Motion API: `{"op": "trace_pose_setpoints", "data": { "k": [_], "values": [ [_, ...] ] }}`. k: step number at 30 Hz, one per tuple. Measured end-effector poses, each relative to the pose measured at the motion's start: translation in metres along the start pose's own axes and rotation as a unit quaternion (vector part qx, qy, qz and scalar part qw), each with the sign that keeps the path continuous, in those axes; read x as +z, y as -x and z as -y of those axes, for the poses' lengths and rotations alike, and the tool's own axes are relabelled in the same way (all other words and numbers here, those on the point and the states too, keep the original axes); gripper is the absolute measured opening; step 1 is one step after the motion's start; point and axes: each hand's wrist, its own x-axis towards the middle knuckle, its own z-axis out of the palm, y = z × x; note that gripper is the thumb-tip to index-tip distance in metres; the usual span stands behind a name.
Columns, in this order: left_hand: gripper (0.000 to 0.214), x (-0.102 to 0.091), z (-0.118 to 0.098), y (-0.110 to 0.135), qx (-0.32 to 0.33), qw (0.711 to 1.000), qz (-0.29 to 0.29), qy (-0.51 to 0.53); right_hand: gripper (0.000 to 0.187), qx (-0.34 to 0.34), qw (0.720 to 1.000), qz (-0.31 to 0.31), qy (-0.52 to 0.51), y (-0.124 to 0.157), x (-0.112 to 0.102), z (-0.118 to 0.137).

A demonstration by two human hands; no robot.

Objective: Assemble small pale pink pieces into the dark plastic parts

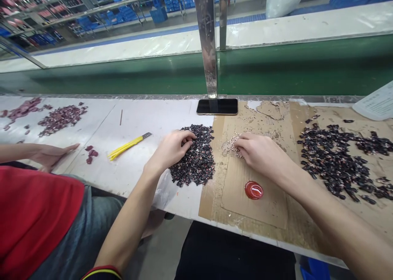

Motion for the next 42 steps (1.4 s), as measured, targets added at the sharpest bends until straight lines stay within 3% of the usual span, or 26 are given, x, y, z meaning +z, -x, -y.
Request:
{"op": "trace_pose_setpoints", "data": {
  "k": [6, 16, 19, 21, 25, 28, 30, 32, 36, 38, 42],
  "values": [
    [0.029, 0.001, -0.004, 0.001, 0.008, 1.0, -0.001, 0.007, 0.034, 0.022, 0.999, -0.017, -0.024, 0.004, -0.002, 0.001],
    [0.033, 0.002, -0.012, 0.013, -0.022, 0.995, -0.053, 0.08, 0.029, 0.047, 0.993, -0.036, -0.102, 0.005, -0.011, 0.004],
    [0.032, 0.001, -0.021, 0.019, -0.057, 0.987, -0.085, 0.127, 0.028, 0.076, 0.988, -0.041, -0.131, 0.007, -0.018, 0.007],
    [0.027, 0.0, -0.029, 0.026, -0.104, 0.961, -0.113, 0.23, 0.024, 0.111, 0.979, -0.06, -0.161, 0.012, -0.022, 0.008],
    [0.018, 0.001, -0.056, 0.038, -0.158, 0.881, -0.109, 0.433, 0.015, 0.183, 0.948, -0.12, -0.233, 0.022, -0.028, 0.006],
    [0.013, 0.01, -0.08, 0.039, -0.167, 0.846, -0.103, 0.496, 0.006, 0.237, 0.902, -0.152, -0.328, 0.026, -0.028, 0.0],
    [0.008, 0.018, -0.097, 0.039, -0.157, 0.838, -0.103, 0.513, 0.006, 0.273, 0.865, -0.161, -0.39, 0.028, -0.028, 0.0],
    [0.008, 0.027, -0.113, 0.039, -0.14, 0.841, -0.103, 0.512, 0.017, 0.298, 0.823, -0.164, -0.456, 0.031, -0.031, 0.005],
    [0.011, 0.04, -0.139, 0.042, -0.11, 0.841, -0.102, 0.52, 0.027, 0.294, 0.713, -0.153, -0.619, 0.047, -0.039, 0.029],
    [0.009, 0.043, -0.148, 0.044, -0.124, 0.814, -0.094, 0.559, 0.023, 0.273, 0.699, -0.154, -0.642, 0.057, -0.041, 0.042],
    [0.005, 0.044, -0.155, 0.048, -0.175, 0.743, -0.071, 0.643, 0.021, 0.26, 0.723, -0.182, -0.614, 0.073, -0.04, 0.058]
  ]
}}
